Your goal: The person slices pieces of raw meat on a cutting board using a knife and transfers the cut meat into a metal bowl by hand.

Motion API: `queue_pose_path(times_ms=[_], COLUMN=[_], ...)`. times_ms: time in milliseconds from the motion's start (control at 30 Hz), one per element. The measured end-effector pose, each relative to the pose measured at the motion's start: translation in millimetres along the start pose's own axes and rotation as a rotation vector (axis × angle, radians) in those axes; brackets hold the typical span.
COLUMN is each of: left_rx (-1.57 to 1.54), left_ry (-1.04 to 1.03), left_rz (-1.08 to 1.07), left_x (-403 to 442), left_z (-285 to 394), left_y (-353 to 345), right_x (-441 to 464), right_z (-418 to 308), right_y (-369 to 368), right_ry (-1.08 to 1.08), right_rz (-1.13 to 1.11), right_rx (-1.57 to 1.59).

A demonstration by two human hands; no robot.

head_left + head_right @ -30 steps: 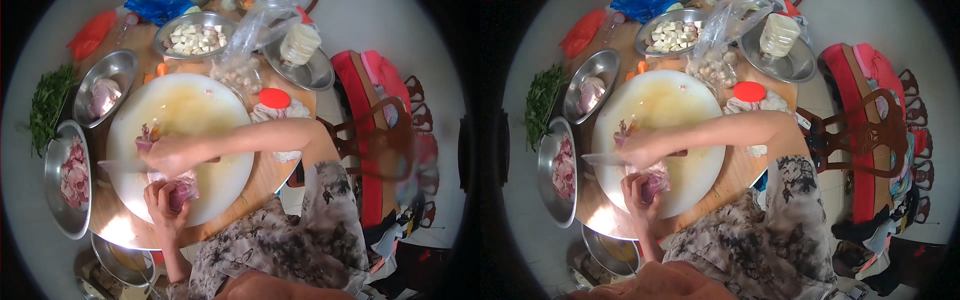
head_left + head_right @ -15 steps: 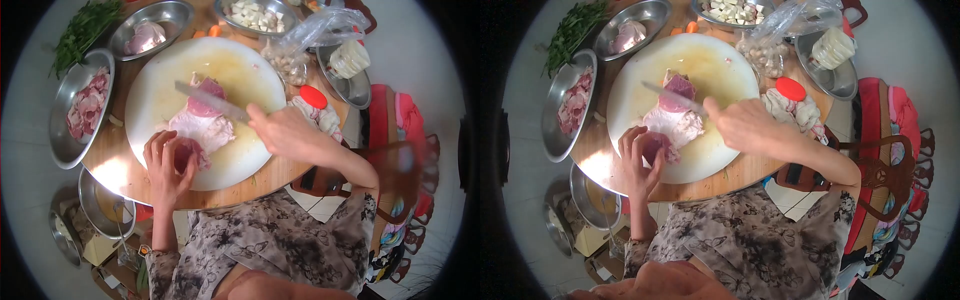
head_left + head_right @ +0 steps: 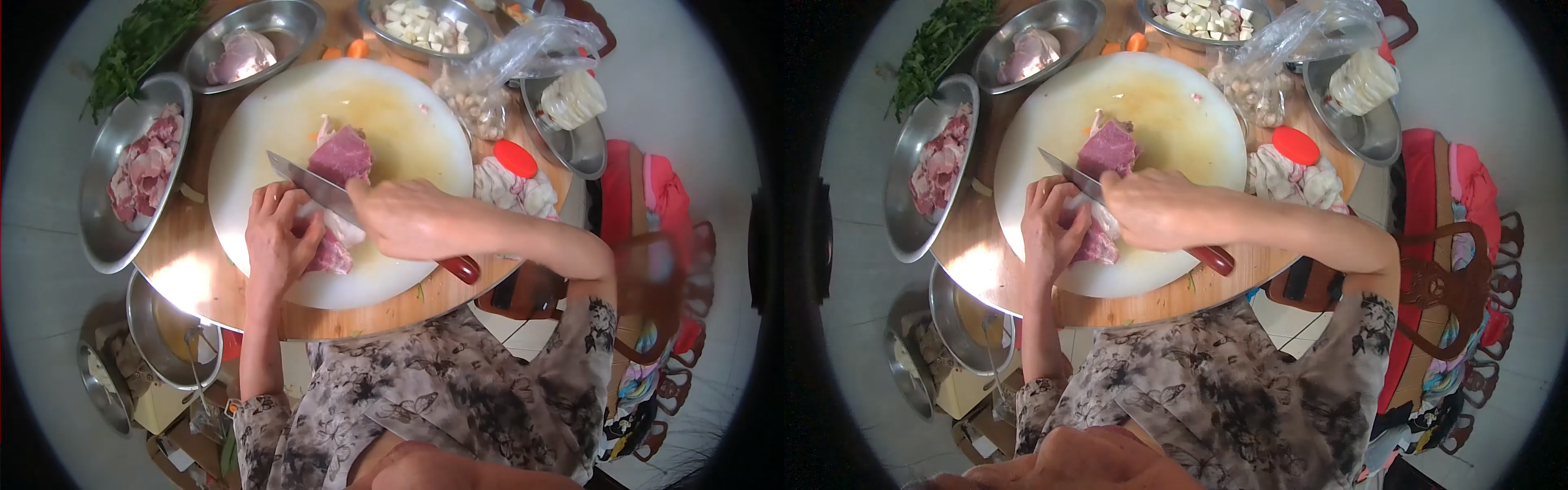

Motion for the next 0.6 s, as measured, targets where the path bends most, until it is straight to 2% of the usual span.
queue_pose_path(times_ms=[100,233,300,433,500,600], left_rx=[0.042,0.070,0.059,0.042,0.030,0.059], left_ry=[-0.035,-0.039,-0.041,-0.061,-0.041,-0.110], left_rz=[0.020,0.039,0.043,0.025,0.015,0.032], left_x=[-1.9,-6.6,-6.0,-1.9,-1.3,-2.0], left_z=[5.2,3.6,3.5,3.4,-0.6,7.1], left_y=[-0.6,-0.1,0.0,-0.8,-1.9,-6.6], right_x=[29.7,-0.5,-30.8,-31.4,-1.5,54.1], right_z=[2.3,4.8,1.6,0.8,1.1,11.4], right_y=[0.2,1.7,4.1,-1.4,-1.5,-10.7], right_ry=[0.035,0.004,-0.123,-0.163,-0.042,0.030], right_rz=[0.065,0.047,-0.135,-0.217,-0.004,0.139], right_rx=[-0.009,0.004,-0.022,-0.009,0.058,0.070])
Point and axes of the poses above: each hand's wrist, its own x-axis towards the middle knuckle, its own y-axis out of the back of the hand, z = x × y, the point moved 6 cm from there along x, towards the middle knuckle, and after that the axes turned 3 degrees about y, right-handed, at the moved point
